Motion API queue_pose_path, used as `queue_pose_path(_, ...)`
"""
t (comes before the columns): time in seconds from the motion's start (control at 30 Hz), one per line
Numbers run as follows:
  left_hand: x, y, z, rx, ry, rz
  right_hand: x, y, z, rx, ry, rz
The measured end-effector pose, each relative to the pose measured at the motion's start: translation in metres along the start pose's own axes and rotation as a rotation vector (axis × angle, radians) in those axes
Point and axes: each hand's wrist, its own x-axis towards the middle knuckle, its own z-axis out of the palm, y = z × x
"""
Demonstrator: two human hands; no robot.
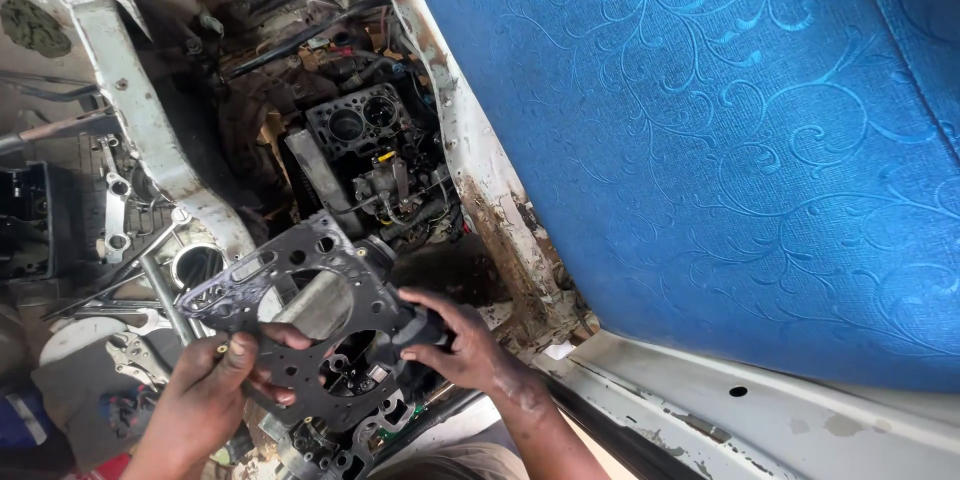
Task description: The recorder is inspecting and cleaning an engine cylinder head gasket during vehicle maintenance.
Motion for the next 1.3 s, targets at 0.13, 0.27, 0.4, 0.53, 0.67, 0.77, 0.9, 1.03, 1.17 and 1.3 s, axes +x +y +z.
queue_pose_path(0.13,-0.002,-0.025,-0.008,-0.234,-0.004,0.013,-0.053,0.040,-0.013,-0.008,0.066,0.280)
queue_pose_path(0.27,-0.006,-0.030,-0.016,-0.510,-0.101,0.175,-0.058,0.068,-0.035,0.370,0.566,0.172)
queue_pose_path(0.4,-0.008,-0.001,0.015,-0.572,-0.127,0.217,-0.010,-0.002,-0.015,1.033,0.723,0.239)
queue_pose_path(0.53,0.011,-0.035,0.041,-0.331,-0.106,0.218,0.002,-0.049,0.025,1.060,0.494,0.199)
queue_pose_path(0.67,0.006,-0.034,0.063,-0.181,-0.072,0.269,-0.042,-0.035,0.044,0.971,0.483,0.331)
queue_pose_path(0.77,0.001,-0.017,0.089,-0.695,-0.369,0.397,-0.036,-0.034,0.043,1.252,0.764,0.651)
queue_pose_path(0.9,0.005,-0.069,0.112,-1.032,-0.218,0.242,-0.045,-0.018,0.050,1.405,0.604,0.609)
queue_pose_path(1.03,0.003,-0.100,0.112,-0.988,-0.150,-0.152,-0.078,0.022,0.070,1.485,0.448,0.565)
queue_pose_path(1.17,0.010,-0.183,0.087,-1.071,-0.065,-0.083,-0.038,-0.034,0.068,1.364,0.449,0.440)
queue_pose_path(1.3,-0.014,-0.068,0.105,-0.894,0.256,-0.054,-0.012,-0.063,0.066,1.405,0.508,0.494)
